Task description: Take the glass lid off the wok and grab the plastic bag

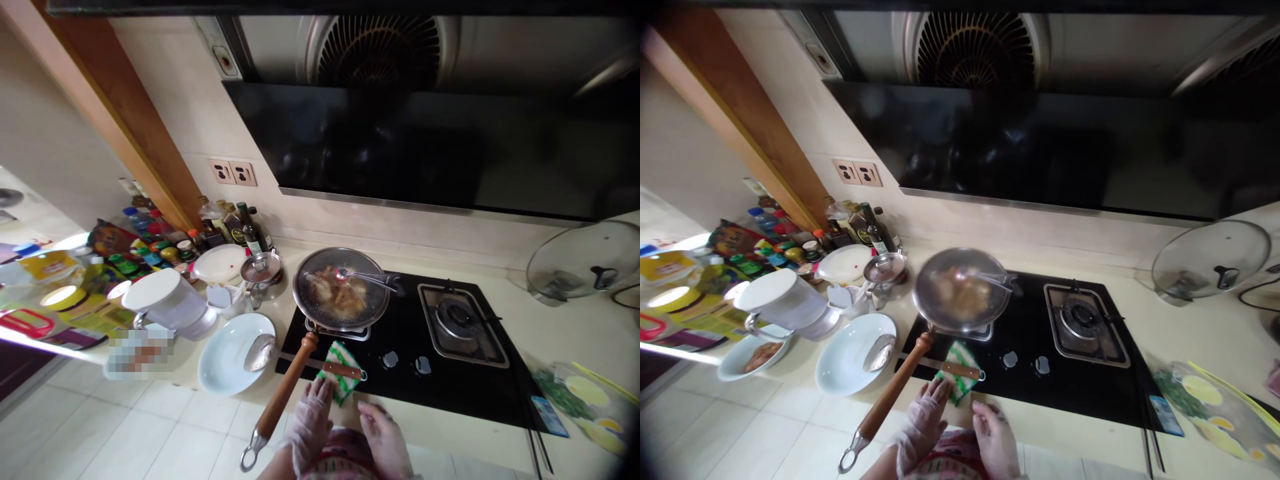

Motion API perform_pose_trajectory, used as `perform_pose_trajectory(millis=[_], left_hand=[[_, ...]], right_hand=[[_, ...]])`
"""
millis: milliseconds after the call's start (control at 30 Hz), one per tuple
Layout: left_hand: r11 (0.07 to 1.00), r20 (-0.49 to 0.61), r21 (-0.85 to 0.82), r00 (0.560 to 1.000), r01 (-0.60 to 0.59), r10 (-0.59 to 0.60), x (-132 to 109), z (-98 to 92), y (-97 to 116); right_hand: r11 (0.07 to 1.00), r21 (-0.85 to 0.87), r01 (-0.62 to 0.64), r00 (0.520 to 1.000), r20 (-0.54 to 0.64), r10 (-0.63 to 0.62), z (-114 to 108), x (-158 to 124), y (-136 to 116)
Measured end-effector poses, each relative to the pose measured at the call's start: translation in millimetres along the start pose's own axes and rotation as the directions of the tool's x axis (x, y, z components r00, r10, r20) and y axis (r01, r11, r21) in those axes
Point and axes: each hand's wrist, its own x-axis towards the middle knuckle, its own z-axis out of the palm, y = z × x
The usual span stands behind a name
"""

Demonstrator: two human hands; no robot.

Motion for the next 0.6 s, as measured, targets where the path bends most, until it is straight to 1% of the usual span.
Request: perform_pose_trajectory(millis=[100, 200, 267, 333, 400, 467, 533, 600], left_hand=[[1.000, 0.008, -0.015, 1.000, 0.004, -0.004, 0.5, -2.8, -0.6], [0.999, 0.001, -0.042, 1.000, -0.017, 0.017, -8.2, -12.3, -2.2], [0.993, -0.056, -0.112, 0.998, -0.045, 0.039, -20.5, -15.6, -7.3], [0.969, -0.168, -0.240, 0.986, -0.064, 0.024, -37.2, -11.6, -18.1], [0.919, -0.287, -0.391, 0.956, -0.058, -0.061, -55.3, 0.1, -33.0], [0.850, -0.375, -0.525, 0.909, -0.047, -0.181, -72.0, 16.1, -47.2], [0.752, -0.406, -0.657, 0.865, -0.053, -0.294, -85.1, 31.1, -55.3], [0.615, -0.380, -0.786, 0.833, -0.062, -0.402, -93.6, 41.2, -55.7]], right_hand=[[0.998, 0.042, -0.049, 0.999, 0.020, 0.048, -0.1, -4.1, 1.3], [0.996, 0.055, -0.069, 0.997, 0.051, 0.066, 2.4, -4.5, -2.4], [0.997, 0.059, -0.055, 0.997, 0.065, 0.051, 3.9, -2.9, -5.3], [0.997, 0.065, -0.036, 0.997, 0.075, 0.031, 4.8, -1.0, -7.8], [0.997, 0.076, -0.015, 0.996, 0.089, 0.008, 5.2, 0.3, -10.2], [0.996, 0.085, 0.000, 0.994, 0.111, -0.010, 5.0, 0.8, -13.1], [0.997, 0.077, 0.008, 0.991, 0.132, -0.018, 4.4, 0.9, -16.7], [0.998, 0.057, 0.004, 0.989, 0.146, -0.012, 4.2, 1.4, -20.1]])
